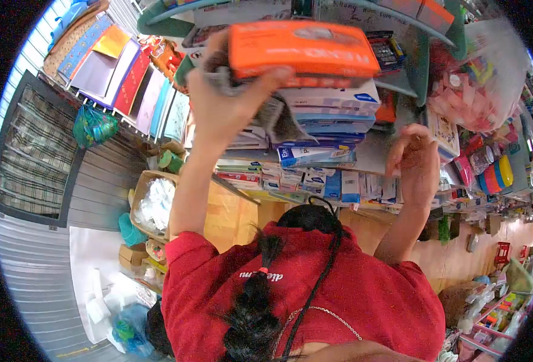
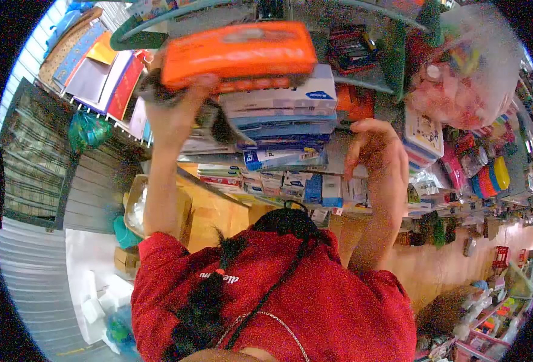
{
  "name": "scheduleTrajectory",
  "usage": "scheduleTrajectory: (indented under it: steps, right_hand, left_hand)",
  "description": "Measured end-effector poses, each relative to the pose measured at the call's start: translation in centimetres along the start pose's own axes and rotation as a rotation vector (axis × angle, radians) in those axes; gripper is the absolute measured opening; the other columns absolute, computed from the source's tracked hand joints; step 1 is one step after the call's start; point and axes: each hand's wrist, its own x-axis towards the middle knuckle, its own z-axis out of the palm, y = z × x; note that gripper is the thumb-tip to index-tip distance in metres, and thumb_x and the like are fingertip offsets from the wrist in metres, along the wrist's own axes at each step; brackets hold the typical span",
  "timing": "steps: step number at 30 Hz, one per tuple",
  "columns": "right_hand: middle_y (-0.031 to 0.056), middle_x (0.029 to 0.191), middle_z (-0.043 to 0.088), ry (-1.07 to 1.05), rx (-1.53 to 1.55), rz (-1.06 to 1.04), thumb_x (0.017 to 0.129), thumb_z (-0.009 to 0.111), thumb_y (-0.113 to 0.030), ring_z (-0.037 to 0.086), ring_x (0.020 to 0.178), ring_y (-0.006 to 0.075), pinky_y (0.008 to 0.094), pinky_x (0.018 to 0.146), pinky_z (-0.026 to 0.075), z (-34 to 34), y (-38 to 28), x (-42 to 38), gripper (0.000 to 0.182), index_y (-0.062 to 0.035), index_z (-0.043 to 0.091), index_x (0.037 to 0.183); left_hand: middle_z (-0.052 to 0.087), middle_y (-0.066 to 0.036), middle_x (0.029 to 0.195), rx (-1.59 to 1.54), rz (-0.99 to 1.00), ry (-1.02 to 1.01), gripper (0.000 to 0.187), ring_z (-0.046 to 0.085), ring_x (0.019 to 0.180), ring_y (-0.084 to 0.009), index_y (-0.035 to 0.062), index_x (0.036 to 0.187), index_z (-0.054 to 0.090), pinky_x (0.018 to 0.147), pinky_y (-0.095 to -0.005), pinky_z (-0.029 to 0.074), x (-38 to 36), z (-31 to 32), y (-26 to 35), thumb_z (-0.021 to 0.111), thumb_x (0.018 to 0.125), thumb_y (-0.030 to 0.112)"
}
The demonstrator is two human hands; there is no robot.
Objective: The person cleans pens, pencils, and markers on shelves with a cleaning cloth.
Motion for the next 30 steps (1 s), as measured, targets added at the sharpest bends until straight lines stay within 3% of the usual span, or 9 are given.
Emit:
scheduleTrajectory:
  steps: [2, 6, 9, 13, 16, 20, 24, 30]
  right_hand:
    - [0.0074, 0.062, 0.049, 0.024, -0.062, -0.056, 0.090, 0.032, -0.043, 0.048, 0.051, 0.0141, 0.0242, 0.046, 0.041, 0.0, -0.2, -0.3, 0.048, 0.0012, 0.049, 0.100]
    - [0.0058, 0.064, 0.050, 0.049, -0.143, -0.074, 0.091, 0.035, -0.034, 0.048, 0.055, 0.0114, 0.0226, 0.049, 0.040, -0.7, -0.7, -0.8, 0.039, 0.0007, 0.050, 0.098]
    - [0.0053, 0.064, 0.049, 0.101, -0.194, -0.072, 0.091, 0.035, -0.030, 0.047, 0.056, 0.0103, 0.0214, 0.050, 0.039, -0.9, -1.0, -0.8, 0.035, 0.0007, 0.050, 0.099]
    - [0.0066, 0.076, 0.053, 0.127, -0.329, -0.044, 0.088, 0.042, -0.021, 0.051, 0.069, 0.0129, 0.0229, 0.064, 0.042, -0.2, -1.7, 0.0, 0.029, 0.0018, 0.049, 0.103]
    - [0.0109, 0.097, 0.053, 0.174, -0.631, -0.337, 0.080, 0.053, -0.016, 0.051, 0.092, 0.0207, 0.0302, 0.081, 0.040, 1.5, -0.8, 2.0, 0.034, 0.0010, 0.047, 0.109]
    - [0.0170, 0.114, 0.045, 0.035, -0.944, -0.555, 0.070, 0.063, -0.014, 0.040, 0.109, 0.0313, 0.0382, 0.093, 0.032, 2.7, -1.5, 4.0, 0.049, -0.0033, 0.046, 0.114]
    - [0.0178, 0.121, 0.038, 0.018, -1.013, -0.494, 0.067, 0.068, -0.016, 0.038, 0.113, 0.0323, 0.0389, 0.095, 0.030, 4.0, -0.7, 5.0, 0.061, -0.0041, 0.042, 0.120]
    - [0.0143, 0.117, 0.045, 0.077, -0.712, -0.355, 0.065, 0.071, -0.013, 0.044, 0.110, 0.0260, 0.0345, 0.092, 0.035, 3.9, 0.9, 6.2, 0.065, -0.0034, 0.040, 0.121]
  left_hand:
    - [0.063, -0.009, 0.083, 0.165, 0.028, -0.075, 0.050, 0.061, 0.075, -0.0161, 0.0013, 0.100, 0.053, 0.070, -0.0272, 0.047, -0.1, 1.2, -1.3, 0.076, 0.063, 0.027]
    - [0.062, -0.012, 0.083, 0.236, -0.113, -0.177, 0.052, 0.060, 0.076, -0.0275, 0.0025, 0.096, 0.055, 0.070, -0.0337, 0.046, -0.1, 2.1, -2.0, 0.071, 0.064, 0.041]
    - [0.059, -0.014, 0.088, 0.553, 0.031, -0.192, 0.052, 0.057, 0.081, -0.0294, 0.0012, 0.095, 0.056, 0.072, -0.0354, 0.045, 0.3, 1.6, -1.6, 0.072, 0.063, 0.039]
    - [0.055, -0.016, 0.092, 0.463, -0.046, -0.179, 0.056, 0.054, 0.087, -0.0320, -0.0005, 0.097, 0.054, 0.075, -0.0369, 0.043, 0.1, 1.3, -1.8, 0.073, 0.061, 0.037]
    - [0.055, -0.016, 0.095, 0.465, -0.040, -0.166, 0.056, 0.053, 0.089, -0.0317, -0.0002, 0.101, 0.052, 0.078, -0.0377, 0.041, -0.3, 1.3, -2.0, 0.074, 0.061, 0.034]
    - [0.054, -0.015, 0.097, 0.340, -0.095, -0.165, 0.053, 0.053, 0.091, -0.0305, 0.0004, 0.103, 0.051, 0.080, -0.0367, 0.040, -0.4, 0.9, -1.5, 0.073, 0.063, 0.028]
    - [0.054, -0.014, 0.096, 0.370, -0.018, -0.186, 0.056, 0.053, 0.090, -0.0291, 0.0005, 0.106, 0.051, 0.079, -0.0359, 0.041, -0.4, 0.8, -1.0, 0.074, 0.061, 0.024]
    - [0.054, -0.014, 0.096, 0.282, -0.048, -0.240, 0.057, 0.052, 0.090, -0.0288, -0.0010, 0.104, 0.053, 0.080, -0.0358, 0.040, -0.1, 0.3, -1.3, 0.076, 0.059, 0.026]
